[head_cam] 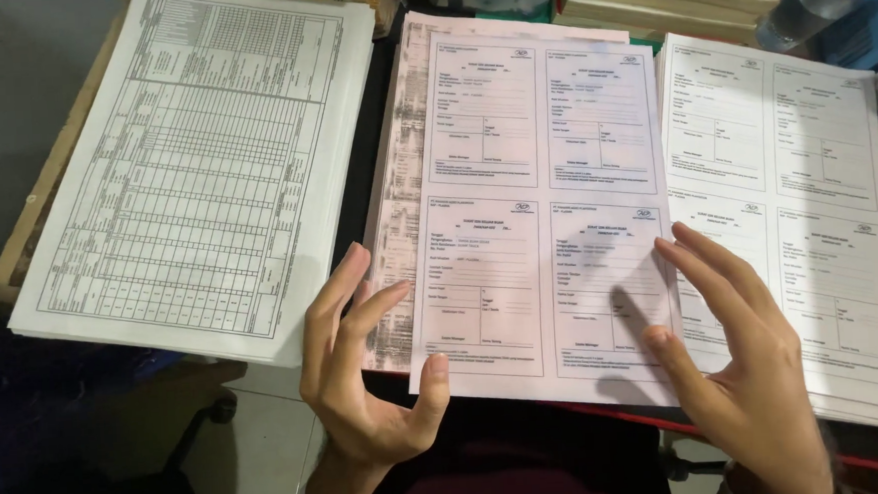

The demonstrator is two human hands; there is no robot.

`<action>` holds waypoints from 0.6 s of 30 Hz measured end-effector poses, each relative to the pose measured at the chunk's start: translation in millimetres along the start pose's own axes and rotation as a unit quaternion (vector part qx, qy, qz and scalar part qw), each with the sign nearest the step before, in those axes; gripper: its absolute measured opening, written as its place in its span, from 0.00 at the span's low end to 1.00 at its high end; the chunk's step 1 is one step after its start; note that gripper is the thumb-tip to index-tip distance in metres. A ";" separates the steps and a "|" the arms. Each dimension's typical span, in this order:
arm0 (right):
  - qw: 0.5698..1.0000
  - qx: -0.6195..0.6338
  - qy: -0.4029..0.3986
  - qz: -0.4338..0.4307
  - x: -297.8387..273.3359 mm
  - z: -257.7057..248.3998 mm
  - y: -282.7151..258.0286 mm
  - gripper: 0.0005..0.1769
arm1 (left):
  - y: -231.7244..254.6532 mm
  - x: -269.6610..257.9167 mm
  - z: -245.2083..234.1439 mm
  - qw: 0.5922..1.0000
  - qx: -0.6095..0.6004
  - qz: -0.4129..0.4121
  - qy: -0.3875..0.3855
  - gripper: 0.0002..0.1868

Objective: Sorting and reviewing stacks of printed forms on a desk

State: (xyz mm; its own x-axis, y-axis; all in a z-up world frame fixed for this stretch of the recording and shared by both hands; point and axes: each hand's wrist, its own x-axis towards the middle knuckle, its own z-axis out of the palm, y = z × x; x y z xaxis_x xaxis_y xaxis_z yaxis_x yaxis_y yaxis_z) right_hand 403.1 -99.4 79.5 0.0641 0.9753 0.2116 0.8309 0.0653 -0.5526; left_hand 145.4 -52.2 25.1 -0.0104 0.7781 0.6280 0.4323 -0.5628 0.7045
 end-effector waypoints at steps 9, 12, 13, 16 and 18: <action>0.997 0.056 -0.037 -0.032 1.9 4.3 -1.0 0.33 | -10.3 1.0 4.1 0.999 0.027 -0.002 -0.017 0.24; 0.995 0.063 -0.048 -0.067 2.1 9.3 1.7 0.32 | -12.2 1.4 3.0 0.999 0.034 -0.001 -0.027 0.21; 0.994 0.062 -0.053 -0.071 1.9 10.0 2.5 0.33 | -13.3 0.8 3.0 0.999 0.042 0.006 -0.032 0.20; 0.994 0.058 -0.064 -0.070 1.9 11.6 1.9 0.33 | -16.3 -0.3 1.4 0.998 0.048 0.014 -0.043 0.19; 0.994 0.056 -0.070 -0.066 2.0 11.7 1.1 0.34 | -16.4 -0.3 0.0 0.998 0.045 0.015 -0.049 0.20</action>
State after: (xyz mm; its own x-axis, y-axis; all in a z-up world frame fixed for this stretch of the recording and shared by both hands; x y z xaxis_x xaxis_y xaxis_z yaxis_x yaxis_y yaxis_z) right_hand 397.7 -94.9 69.9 -0.1255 0.9761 0.1776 0.7598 0.2097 -0.6154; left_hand 138.3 -43.3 13.3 0.0891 0.7873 0.6101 0.5112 -0.5619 0.6504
